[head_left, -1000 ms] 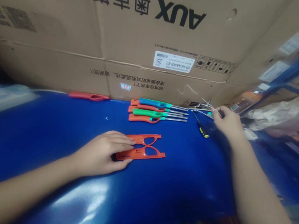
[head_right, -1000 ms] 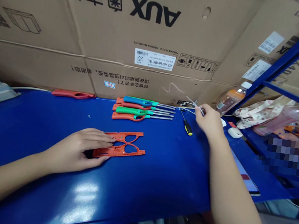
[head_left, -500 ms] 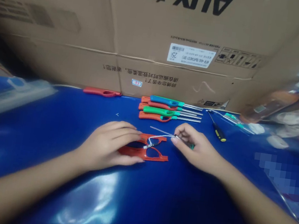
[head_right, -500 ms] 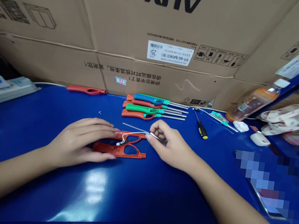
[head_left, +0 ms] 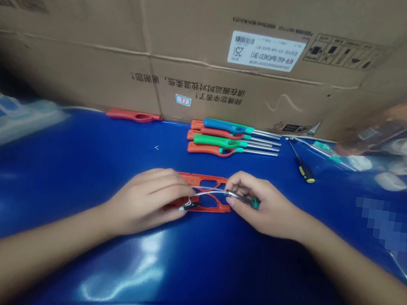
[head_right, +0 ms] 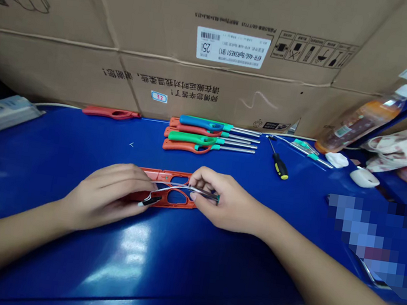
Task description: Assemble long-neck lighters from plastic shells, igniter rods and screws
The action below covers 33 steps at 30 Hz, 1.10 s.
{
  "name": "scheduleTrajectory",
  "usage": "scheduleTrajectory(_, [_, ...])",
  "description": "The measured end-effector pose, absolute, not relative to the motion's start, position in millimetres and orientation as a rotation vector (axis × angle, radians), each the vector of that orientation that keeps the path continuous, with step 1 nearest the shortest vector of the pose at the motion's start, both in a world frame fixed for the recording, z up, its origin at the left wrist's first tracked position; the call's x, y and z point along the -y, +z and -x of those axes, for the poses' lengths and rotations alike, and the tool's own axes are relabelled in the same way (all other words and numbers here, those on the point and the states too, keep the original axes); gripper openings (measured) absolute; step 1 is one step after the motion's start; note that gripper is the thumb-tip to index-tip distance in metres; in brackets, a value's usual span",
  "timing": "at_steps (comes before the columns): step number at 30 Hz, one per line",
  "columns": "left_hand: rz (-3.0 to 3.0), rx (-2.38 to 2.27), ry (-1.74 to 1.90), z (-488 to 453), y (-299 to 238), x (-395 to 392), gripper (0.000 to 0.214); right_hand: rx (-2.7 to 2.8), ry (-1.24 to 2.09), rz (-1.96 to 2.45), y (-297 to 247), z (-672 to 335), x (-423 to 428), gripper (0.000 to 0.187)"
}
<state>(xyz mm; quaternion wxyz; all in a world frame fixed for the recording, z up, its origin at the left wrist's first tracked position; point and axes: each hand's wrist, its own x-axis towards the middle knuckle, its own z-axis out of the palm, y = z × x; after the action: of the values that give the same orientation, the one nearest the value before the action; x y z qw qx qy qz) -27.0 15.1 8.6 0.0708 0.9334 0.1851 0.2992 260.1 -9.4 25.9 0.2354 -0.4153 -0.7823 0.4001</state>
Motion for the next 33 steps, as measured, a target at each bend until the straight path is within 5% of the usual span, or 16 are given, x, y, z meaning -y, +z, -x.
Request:
scheduleTrajectory(17, [-2.725,-0.536,1.073,19.4,11.1,-7.6,0.025,2.324,0.874,0.949,30.9,-266.3,3.8,0.024])
scheduleTrajectory(33, [-2.584,-0.758,1.105,15.6,7.6,-10.5,0.013,2.421,0.999,0.827,33.1,-268.5,2.6,0.018])
